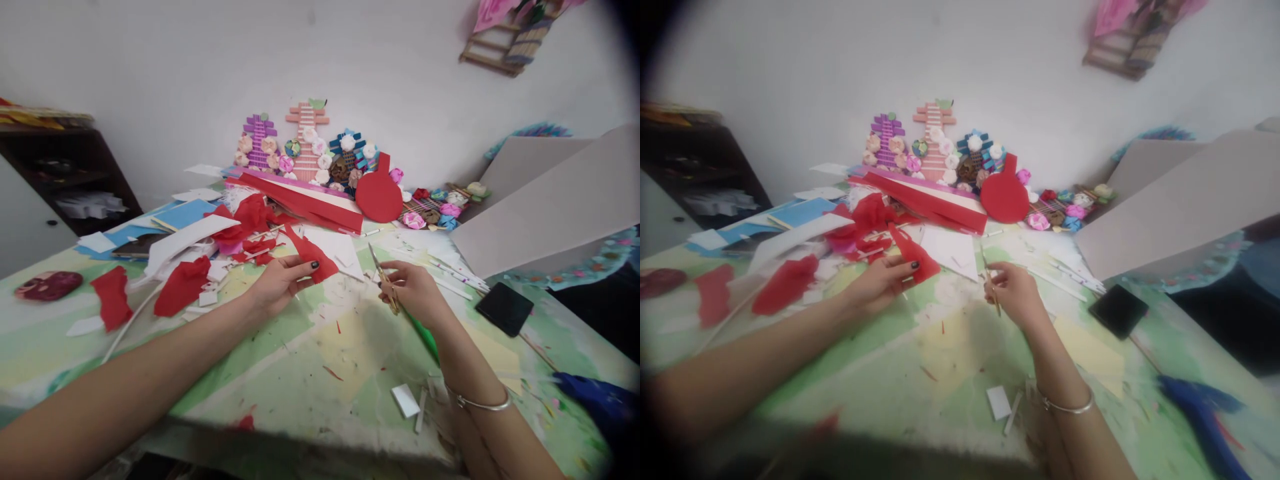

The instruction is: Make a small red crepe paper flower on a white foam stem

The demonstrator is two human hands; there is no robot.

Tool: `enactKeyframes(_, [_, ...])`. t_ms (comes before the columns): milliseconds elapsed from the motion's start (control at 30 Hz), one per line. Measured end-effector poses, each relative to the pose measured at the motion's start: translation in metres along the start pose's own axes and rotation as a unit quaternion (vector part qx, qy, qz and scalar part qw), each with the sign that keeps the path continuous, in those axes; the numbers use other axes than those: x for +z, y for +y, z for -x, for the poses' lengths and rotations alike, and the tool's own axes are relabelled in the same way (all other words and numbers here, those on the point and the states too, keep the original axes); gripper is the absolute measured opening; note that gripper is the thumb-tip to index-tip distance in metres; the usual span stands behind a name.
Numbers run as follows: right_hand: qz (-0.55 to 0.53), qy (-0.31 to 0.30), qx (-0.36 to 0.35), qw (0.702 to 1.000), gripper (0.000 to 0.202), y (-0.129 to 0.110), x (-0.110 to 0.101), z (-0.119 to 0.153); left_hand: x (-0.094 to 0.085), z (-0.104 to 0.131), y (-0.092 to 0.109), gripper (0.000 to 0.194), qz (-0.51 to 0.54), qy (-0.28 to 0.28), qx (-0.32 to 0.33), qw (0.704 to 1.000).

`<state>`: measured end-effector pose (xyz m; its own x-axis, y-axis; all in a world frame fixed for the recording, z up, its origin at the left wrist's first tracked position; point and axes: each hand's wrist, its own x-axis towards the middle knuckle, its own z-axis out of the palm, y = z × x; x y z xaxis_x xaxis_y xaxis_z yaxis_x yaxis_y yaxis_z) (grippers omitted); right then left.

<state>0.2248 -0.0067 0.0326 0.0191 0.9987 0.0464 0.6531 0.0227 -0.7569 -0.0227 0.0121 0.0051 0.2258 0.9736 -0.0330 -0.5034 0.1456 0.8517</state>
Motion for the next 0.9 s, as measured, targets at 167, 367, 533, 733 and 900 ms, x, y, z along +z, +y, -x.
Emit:
enactKeyframes(167, [-0.328, -0.068, -0.028, 0.942, 0.043, -0.014, 0.013, 0.008, -0.002, -0.002, 0.006, 0.021, 0.022, 0.017, 0.023, 0.999])
enactKeyframes(367, [-0.326, -0.156, -0.052, 0.931, 0.046, -0.021, 0.028, 0.020, -0.002, -0.003, 0.011, 0.026, 0.029, 0.027, 0.061, 0.997])
enactKeyframes(533, [-0.270, -0.198, -0.093, 0.938, 0.047, -0.025, 0.040, 0.028, -0.002, -0.002, 0.013, 0.030, 0.035, 0.021, 0.075, 0.996])
enactKeyframes(733, [-0.251, -0.195, -0.126, 0.940, 0.042, -0.030, 0.049, 0.029, 0.002, 0.003, 0.010, 0.025, 0.023, -0.020, 0.072, 0.997])
enactKeyframes(900, [-0.243, -0.186, -0.115, 0.945, 0.043, -0.029, 0.054, 0.031, 0.004, 0.002, 0.007, 0.029, 0.035, -0.023, 0.067, 0.997])
